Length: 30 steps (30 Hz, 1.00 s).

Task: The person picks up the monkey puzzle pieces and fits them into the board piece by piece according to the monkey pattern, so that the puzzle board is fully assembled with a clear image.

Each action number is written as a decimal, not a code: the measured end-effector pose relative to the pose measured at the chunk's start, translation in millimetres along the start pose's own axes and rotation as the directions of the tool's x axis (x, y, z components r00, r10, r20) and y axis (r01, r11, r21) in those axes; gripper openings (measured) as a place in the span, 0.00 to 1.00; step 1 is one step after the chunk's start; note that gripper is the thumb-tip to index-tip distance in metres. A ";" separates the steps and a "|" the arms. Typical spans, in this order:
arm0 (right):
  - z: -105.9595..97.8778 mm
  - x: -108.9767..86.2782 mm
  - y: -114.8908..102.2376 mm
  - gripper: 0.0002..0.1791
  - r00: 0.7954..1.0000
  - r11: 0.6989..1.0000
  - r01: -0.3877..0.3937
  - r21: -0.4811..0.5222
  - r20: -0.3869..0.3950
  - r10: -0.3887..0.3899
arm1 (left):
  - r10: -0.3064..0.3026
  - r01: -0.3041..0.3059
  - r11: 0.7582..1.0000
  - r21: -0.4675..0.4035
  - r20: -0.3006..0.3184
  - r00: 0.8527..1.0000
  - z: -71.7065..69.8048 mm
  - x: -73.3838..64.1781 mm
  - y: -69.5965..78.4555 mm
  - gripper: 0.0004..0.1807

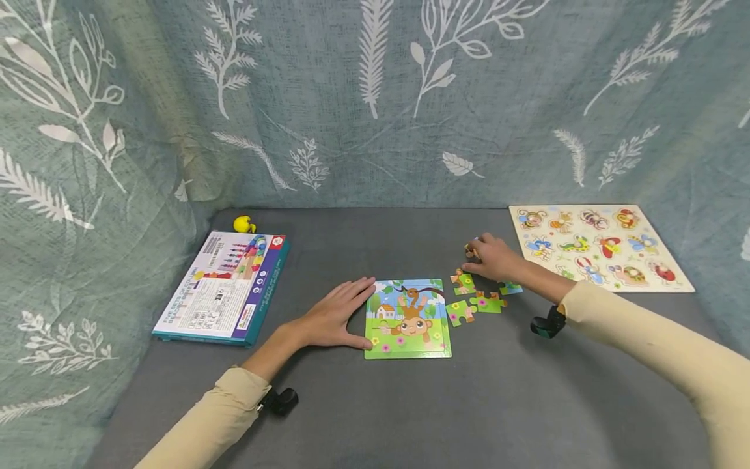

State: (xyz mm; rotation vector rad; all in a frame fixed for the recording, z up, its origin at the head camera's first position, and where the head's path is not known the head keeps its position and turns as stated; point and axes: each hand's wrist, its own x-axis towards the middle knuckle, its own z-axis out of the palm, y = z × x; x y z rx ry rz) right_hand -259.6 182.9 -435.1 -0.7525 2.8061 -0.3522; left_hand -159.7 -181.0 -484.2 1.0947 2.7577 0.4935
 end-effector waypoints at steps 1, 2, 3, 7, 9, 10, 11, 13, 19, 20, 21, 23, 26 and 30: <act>1.5 1.5 0.1 0.22 1.000 1.000 0.014 -0.008 -0.018 -0.014 | 0.004 -0.004 1.000 0.001 -0.004 1.000 0.1 0.1 0.1 0.61; 2.9 3.2 0.3 0.20 0.999 1.000 0.028 -0.013 -0.041 -0.029 | 0.010 -0.010 1.000 0.005 -0.012 1.000 0.3 0.2 0.0 0.61; 3.5 4.7 0.1 0.19 0.997 0.999 0.039 -0.012 -0.065 -0.040 | 0.015 -0.015 1.000 0.010 -0.019 1.000 0.3 0.3 -0.1 0.61; 4.8 9.8 2.5 0.16 0.988 0.999 0.048 0.009 -0.144 -0.047 | 0.010 -0.009 1.000 0.019 -0.020 1.000 -0.6 0.8 -0.9 0.61; 5.2 11.1 4.9 0.16 0.987 0.999 0.035 0.010 -0.155 -0.033 | 0.007 -0.006 1.000 0.013 -0.013 1.000 -1.2 1.0 -0.6 0.61; 5.2 11.2 6.2 0.16 0.987 1.000 0.028 0.001 -0.157 -0.028 | 0.004 -0.004 1.000 0.011 -0.007 1.000 -1.5 0.9 -0.2 0.61; 5.1 11.0 7.3 0.15 0.987 1.000 0.025 -0.010 -0.155 -0.026 | 0.003 -0.003 1.000 0.009 -0.003 1.000 -1.6 0.9 0.2 0.61; 4.6 10.0 8.6 0.15 0.988 1.000 0.010 -0.026 -0.151 -0.014 | 0.002 -0.002 1.000 0.003 0.003 1.000 -1.8 0.6 1.3 0.61; 2.5 8.8 7.6 0.15 0.991 0.996 -0.055 -0.064 -0.126 0.047 | -0.007 0.007 1.000 -0.002 0.007 1.000 -1.6 -0.3 2.5 0.61; 2.4 9.0 7.2 0.15 0.991 0.996 -0.063 -0.069 -0.121 0.055 | -0.007 0.007 1.000 0.000 0.006 1.000 -1.5 -0.3 2.3 0.61; 2.3 9.1 6.9 0.15 0.991 0.995 -0.071 -0.074 -0.117 0.062 | -0.005 0.005 1.000 0.001 0.003 1.000 -1.3 -0.3 1.9 0.61; 2.5 9.2 7.1 0.15 0.991 0.994 -0.075 -0.083 -0.118 0.065 | -0.001 0.001 1.000 0.001 0.001 1.000 -1.3 -0.3 1.4 0.61; 4.0 8.7 8.1 0.14 0.989 0.995 -0.056 -0.087 -0.140 0.044 | 0.000 0.000 1.000 0.000 0.001 1.000 -1.1 -0.3 0.6 0.61; 7.5 7.6 9.3 0.13 0.986 0.995 -0.025 -0.092 -0.166 0.010 | 0.003 -0.003 1.000 -0.003 0.005 1.000 -0.8 -0.5 0.7 0.60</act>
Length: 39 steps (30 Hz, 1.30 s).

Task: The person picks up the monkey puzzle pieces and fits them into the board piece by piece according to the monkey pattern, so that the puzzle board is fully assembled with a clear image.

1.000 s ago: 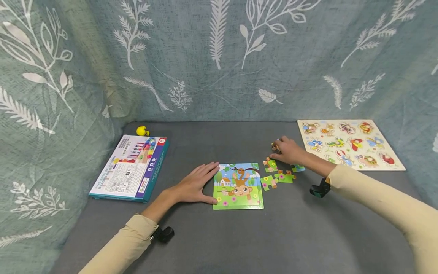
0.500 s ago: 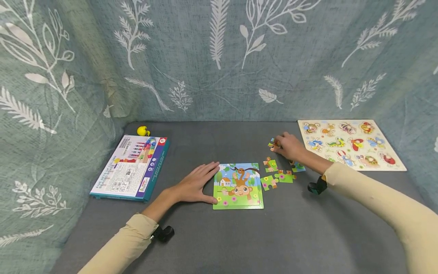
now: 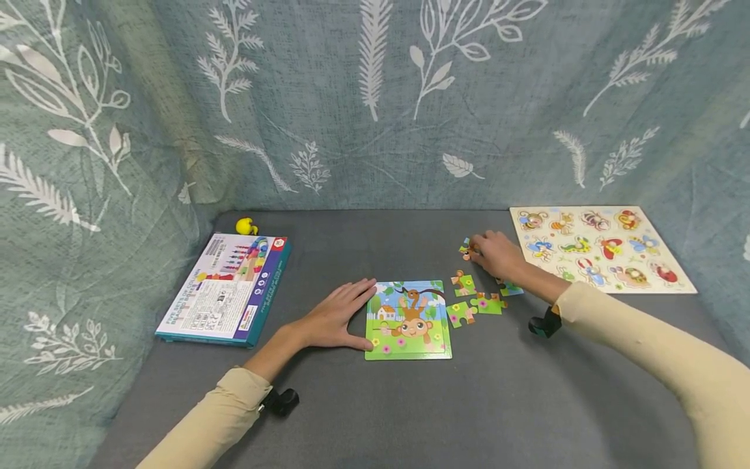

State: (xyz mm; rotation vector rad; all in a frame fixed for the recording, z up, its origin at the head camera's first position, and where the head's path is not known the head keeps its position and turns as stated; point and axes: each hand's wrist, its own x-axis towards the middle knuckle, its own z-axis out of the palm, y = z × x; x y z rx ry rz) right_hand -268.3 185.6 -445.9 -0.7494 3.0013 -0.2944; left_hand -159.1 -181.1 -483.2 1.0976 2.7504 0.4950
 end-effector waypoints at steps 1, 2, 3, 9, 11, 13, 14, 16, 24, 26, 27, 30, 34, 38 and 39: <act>0.4 -0.3 -0.2 0.13 1.000 1.000 0.002 0.001 -0.001 -0.002 | 0.000 0.000 1.000 0.000 0.001 1.000 0.1 -0.2 0.1 0.60; 0.7 -0.3 -0.1 0.12 1.000 1.000 0.002 0.003 0.001 -0.002 | -0.002 0.002 1.000 -0.003 0.003 1.000 0.2 -0.3 0.3 0.60; 0.8 -0.1 0.0 0.12 1.000 1.000 0.005 0.003 0.003 -0.005 | -0.002 0.002 1.000 -0.005 0.004 1.000 0.2 -0.4 0.6 0.60; -4.9 2.1 -0.1 0.11 0.999 0.997 0.039 0.062 -0.008 -0.039 | 0.000 0.000 1.000 0.000 -0.004 1.000 1.1 -0.5 1.6 0.61; -7.7 2.0 -5.6 0.11 0.997 0.989 0.080 0.121 -0.030 -0.077 | -0.001 0.001 1.000 0.005 -0.007 1.000 1.5 -0.9 2.2 0.60; -9.5 -0.3 -16.8 0.11 0.989 0.971 0.149 0.187 -0.049 -0.142 | 0.001 -0.001 1.000 0.007 -0.008 1.000 1.7 -1.6 2.7 0.60; -9.9 -2.5 -24.3 0.11 0.981 0.958 0.193 0.213 -0.052 -0.186 | 0.000 0.000 1.000 0.009 -0.005 1.000 1.9 -1.8 2.7 0.60; -8.9 -8.9 -42.6 0.11 0.958 0.923 0.285 0.257 -0.040 -0.284 | 0.003 -0.003 1.000 0.006 -0.001 1.000 1.6 -2.4 2.9 0.61; 11.8 -32.8 -101.3 0.07 0.756 0.741 0.642 0.196 0.000 -0.655 | 0.005 -0.005 1.000 -0.012 0.007 1.000 -3.2 -2.1 2.9 0.60; 16.5 -34.6 -106.3 0.05 0.713 0.704 0.697 0.136 -0.030 -0.701 | 0.002 -0.002 1.000 -0.021 0.015 1.000 -3.5 -1.8 3.2 0.59; 17.9 -35.0 -107.9 0.04 0.696 0.688 0.717 0.117 -0.048 -0.717 | 0.000 0.001 1.000 -0.026 0.017 1.000 -3.5 -1.9 3.4 0.59; 18.7 -34.9 -111.5 0.02 0.673 0.669 0.740 0.075 -0.079 -0.735 | -0.010 0.011 1.000 -0.024 0.026 1.000 -2.9 -2.1 2.9 0.59; 16.4 -33.6 -113.1 0.02 0.694 0.689 0.720 0.086 -0.066 -0.717 | -0.010 0.010 1.000 -0.013 0.024 1.000 -1.9 -1.6 1.9 0.59; 14.0 -32.8 -114.0 0.04 0.707 0.702 0.706 0.094 -0.039 -0.706 | 0.005 -0.005 1.000 -0.011 0.011 1.000 -2.4 -1.1 2.0 0.59; 13.2 -32.6 -114.4 0.04 0.709 0.704 0.704 0.097 -0.036 -0.704 | 0.007 -0.007 1.000 -0.013 0.007 1.000 -2.7 -1.0 2.0 0.59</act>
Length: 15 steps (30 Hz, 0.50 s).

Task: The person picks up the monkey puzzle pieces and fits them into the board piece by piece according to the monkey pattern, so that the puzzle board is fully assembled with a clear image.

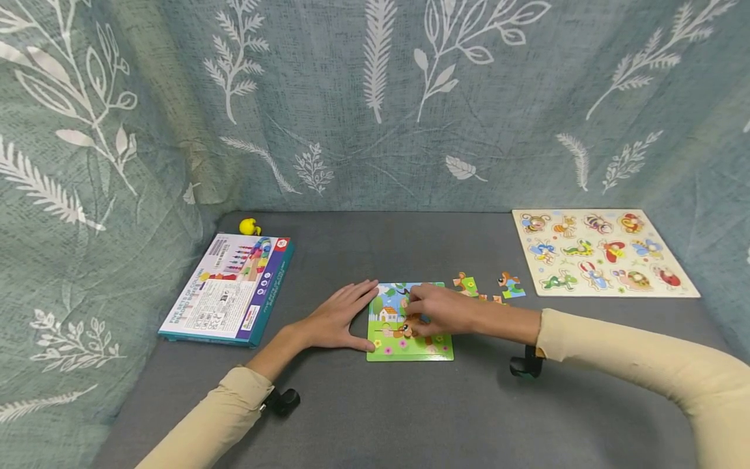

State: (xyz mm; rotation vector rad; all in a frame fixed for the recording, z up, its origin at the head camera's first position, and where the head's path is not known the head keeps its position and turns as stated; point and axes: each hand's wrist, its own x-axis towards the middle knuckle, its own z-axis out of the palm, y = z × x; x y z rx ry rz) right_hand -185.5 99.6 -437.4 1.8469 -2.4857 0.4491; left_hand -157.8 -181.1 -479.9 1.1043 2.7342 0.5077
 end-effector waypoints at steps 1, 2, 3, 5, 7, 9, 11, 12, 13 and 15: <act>-0.4 0.1 -0.3 0.04 1.000 1.000 -0.005 0.003 0.004 0.005 | 0.001 -0.001 1.000 0.001 -0.002 1.000 0.1 0.0 -0.1 0.59; -0.5 0.3 -0.3 0.04 1.000 1.000 -0.006 0.005 0.008 0.006 | -0.003 0.003 1.000 0.001 0.000 1.000 0.2 -0.1 -0.2 0.59; -0.7 0.6 -0.5 0.04 1.000 1.000 -0.013 0.010 0.011 0.013 | -0.006 0.006 1.000 0.000 0.001 1.000 0.3 0.0 -0.2 0.59; -0.8 1.2 -0.7 0.04 1.000 1.000 -0.019 0.015 0.013 0.019 | -0.009 0.009 1.000 0.001 0.001 1.000 0.8 -0.3 -0.6 0.59; -0.2 1.7 -0.4 0.04 1.000 1.000 -0.016 0.017 0.013 0.015 | -0.007 0.007 1.000 0.001 -0.002 1.000 1.5 -0.4 -1.0 0.59; 0.1 2.4 -0.6 0.04 1.000 1.000 -0.011 0.015 0.012 0.011 | -0.004 0.004 1.000 -0.002 -0.005 1.000 1.9 -0.6 -1.1 0.59; 0.8 2.9 -0.1 0.04 1.000 1.000 -0.001 0.005 0.013 0.001 | -0.001 0.001 1.000 -0.003 -0.008 1.000 2.3 -0.8 -1.3 0.59; 0.8 3.2 0.1 0.05 1.000 1.000 0.003 0.003 0.014 -0.003 | 0.000 0.000 1.000 -0.002 -0.009 1.000 2.5 -0.8 -1.4 0.59; 1.0 3.4 0.4 0.05 1.000 1.000 0.008 -0.001 0.015 -0.008 | -0.001 0.001 1.000 -0.003 -0.008 1.000 2.5 -0.7 -1.4 0.59; 1.6 3.6 1.5 0.05 1.000 1.000 0.023 -0.010 0.017 -0.022 | 0.000 0.000 1.000 -0.001 -0.010 1.000 3.0 -1.0 -1.7 0.59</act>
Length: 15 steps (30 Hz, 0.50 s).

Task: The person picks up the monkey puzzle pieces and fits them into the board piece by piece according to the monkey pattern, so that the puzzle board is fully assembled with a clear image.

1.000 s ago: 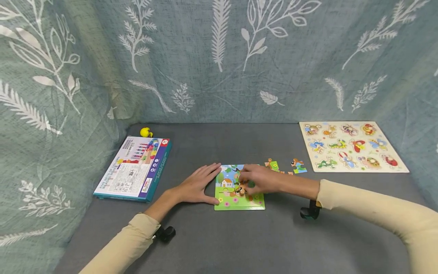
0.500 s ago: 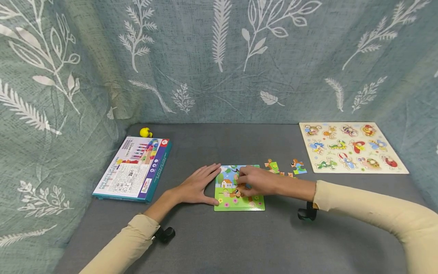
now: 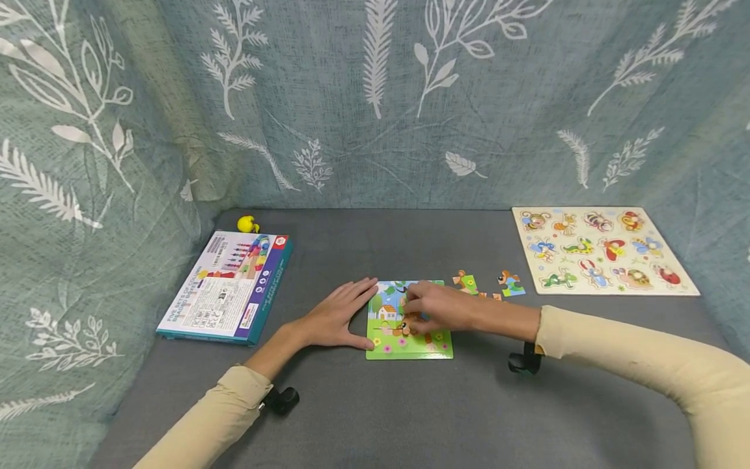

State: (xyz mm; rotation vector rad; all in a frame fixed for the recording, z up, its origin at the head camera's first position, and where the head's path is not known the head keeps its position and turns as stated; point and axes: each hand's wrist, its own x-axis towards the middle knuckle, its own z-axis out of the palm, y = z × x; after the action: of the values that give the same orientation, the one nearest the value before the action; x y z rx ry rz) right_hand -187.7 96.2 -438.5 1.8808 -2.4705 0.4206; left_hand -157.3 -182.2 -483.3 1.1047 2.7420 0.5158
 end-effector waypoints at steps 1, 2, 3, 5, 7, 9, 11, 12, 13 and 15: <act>0.1 -0.1 0.8 0.05 1.000 1.000 0.009 -0.001 0.000 -0.009 | -0.001 0.001 1.000 0.001 0.001 1.000 0.0 0.0 0.2 0.59; 0.2 -0.3 1.6 0.05 1.000 1.000 0.020 -0.003 -0.003 -0.020 | -0.001 0.001 1.000 0.002 0.000 1.000 0.0 0.1 0.3 0.59; 0.3 -0.6 2.1 0.05 0.999 0.999 0.034 -0.006 -0.008 -0.034 | 0.000 0.000 1.000 0.004 0.000 1.000 0.0 0.1 0.5 0.59; 1.5 -1.4 3.6 0.05 0.998 0.998 0.061 -0.015 -0.019 -0.061 | -0.004 0.004 1.000 0.007 0.003 1.000 -0.1 0.1 0.9 0.59; 2.5 -2.4 4.9 0.05 0.996 0.996 0.085 -0.019 -0.032 -0.085 | -0.006 0.006 1.000 0.006 0.007 1.000 -0.4 0.3 1.3 0.59; 2.6 -3.2 5.7 0.05 0.994 0.995 0.101 -0.025 -0.034 -0.102 | -0.006 0.006 1.000 0.003 0.008 1.000 -1.1 0.4 1.4 0.59; 2.5 -3.5 6.6 0.05 0.993 0.993 0.112 -0.037 -0.028 -0.113 | -0.006 0.006 1.000 0.001 0.009 1.000 -2.0 0.4 1.5 0.59; 2.3 -3.8 6.8 0.04 0.992 0.992 0.120 -0.049 -0.022 -0.122 | -0.005 0.005 1.000 -0.001 0.008 1.000 -2.1 0.4 1.5 0.59; 1.9 -4.0 6.8 0.04 0.992 0.990 0.127 -0.063 -0.018 -0.129 | -0.003 0.003 1.000 -0.002 0.005 1.000 -2.3 0.5 1.5 0.59; 1.4 -4.3 6.6 0.04 0.989 0.985 0.144 -0.097 -0.016 -0.146 | 0.000 0.000 1.000 -0.005 0.002 1.000 -2.7 0.8 1.6 0.59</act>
State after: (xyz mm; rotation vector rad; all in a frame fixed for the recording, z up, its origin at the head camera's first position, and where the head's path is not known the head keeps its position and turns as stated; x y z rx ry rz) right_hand -192.6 101.5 -442.0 1.9892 -2.2758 0.3120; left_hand -157.5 -181.2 -480.2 1.1031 2.7373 0.5208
